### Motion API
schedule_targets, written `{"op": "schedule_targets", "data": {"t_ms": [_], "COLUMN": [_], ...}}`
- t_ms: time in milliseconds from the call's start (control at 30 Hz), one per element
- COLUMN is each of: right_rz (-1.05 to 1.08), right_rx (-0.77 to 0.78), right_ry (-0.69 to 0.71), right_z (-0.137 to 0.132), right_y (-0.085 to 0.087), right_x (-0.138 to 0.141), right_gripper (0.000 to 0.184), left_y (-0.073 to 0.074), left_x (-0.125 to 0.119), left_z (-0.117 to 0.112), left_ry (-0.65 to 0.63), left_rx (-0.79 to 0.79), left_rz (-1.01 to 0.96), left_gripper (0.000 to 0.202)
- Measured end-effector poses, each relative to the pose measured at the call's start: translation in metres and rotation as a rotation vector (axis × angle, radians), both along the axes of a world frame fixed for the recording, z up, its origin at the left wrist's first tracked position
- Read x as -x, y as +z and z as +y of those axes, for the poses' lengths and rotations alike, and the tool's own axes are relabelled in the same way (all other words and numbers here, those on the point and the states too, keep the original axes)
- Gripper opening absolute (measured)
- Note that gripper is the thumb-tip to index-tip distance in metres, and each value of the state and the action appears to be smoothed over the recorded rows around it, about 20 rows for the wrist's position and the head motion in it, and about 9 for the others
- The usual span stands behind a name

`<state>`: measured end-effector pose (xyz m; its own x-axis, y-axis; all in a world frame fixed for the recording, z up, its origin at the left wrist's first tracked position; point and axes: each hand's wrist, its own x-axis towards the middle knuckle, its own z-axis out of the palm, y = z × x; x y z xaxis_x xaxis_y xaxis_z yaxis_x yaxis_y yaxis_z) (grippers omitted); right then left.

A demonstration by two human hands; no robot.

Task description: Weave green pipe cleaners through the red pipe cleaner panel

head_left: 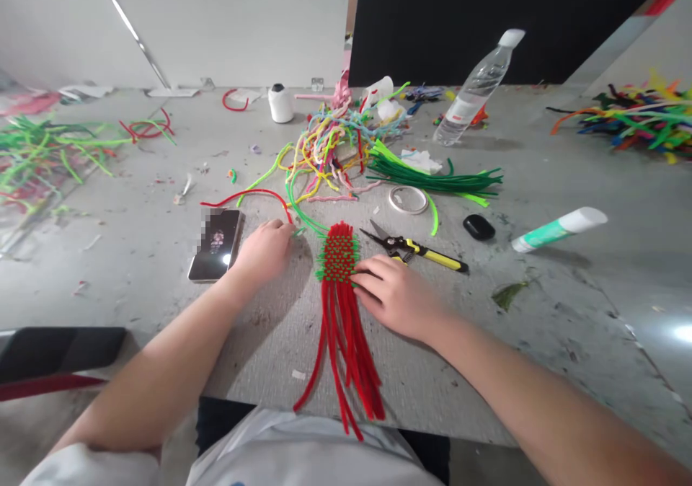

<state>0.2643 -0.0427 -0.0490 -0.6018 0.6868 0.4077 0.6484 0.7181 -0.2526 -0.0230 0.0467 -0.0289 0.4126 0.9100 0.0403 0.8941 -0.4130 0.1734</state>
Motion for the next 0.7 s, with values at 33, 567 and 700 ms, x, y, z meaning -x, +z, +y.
{"op": "schedule_targets", "data": {"t_ms": [33,567,700], "right_rz": [0.011,-0.073,-0.274], "right_rx": [-0.001,0.199,0.376], "right_ry": [0.007,-0.135,-0.291], "right_z": [0.002,0.063,0.099], "right_y": [0.002,0.059,0.087], "right_x": [-0.001,0.029,0.072], "right_gripper": [0.014,0.015,0.02], "left_y": [0.0,0.007,0.008], "left_x": [0.0,-0.03,-0.03], "left_z": [-0.001,-0.006,-0.005], "left_ry": [0.0,0.477,0.519], "left_rx": [-0.004,0.843,0.776], "left_rz": [-0.05,-1.514,-1.498], "left_gripper": [0.033,0.035,0.04]}}
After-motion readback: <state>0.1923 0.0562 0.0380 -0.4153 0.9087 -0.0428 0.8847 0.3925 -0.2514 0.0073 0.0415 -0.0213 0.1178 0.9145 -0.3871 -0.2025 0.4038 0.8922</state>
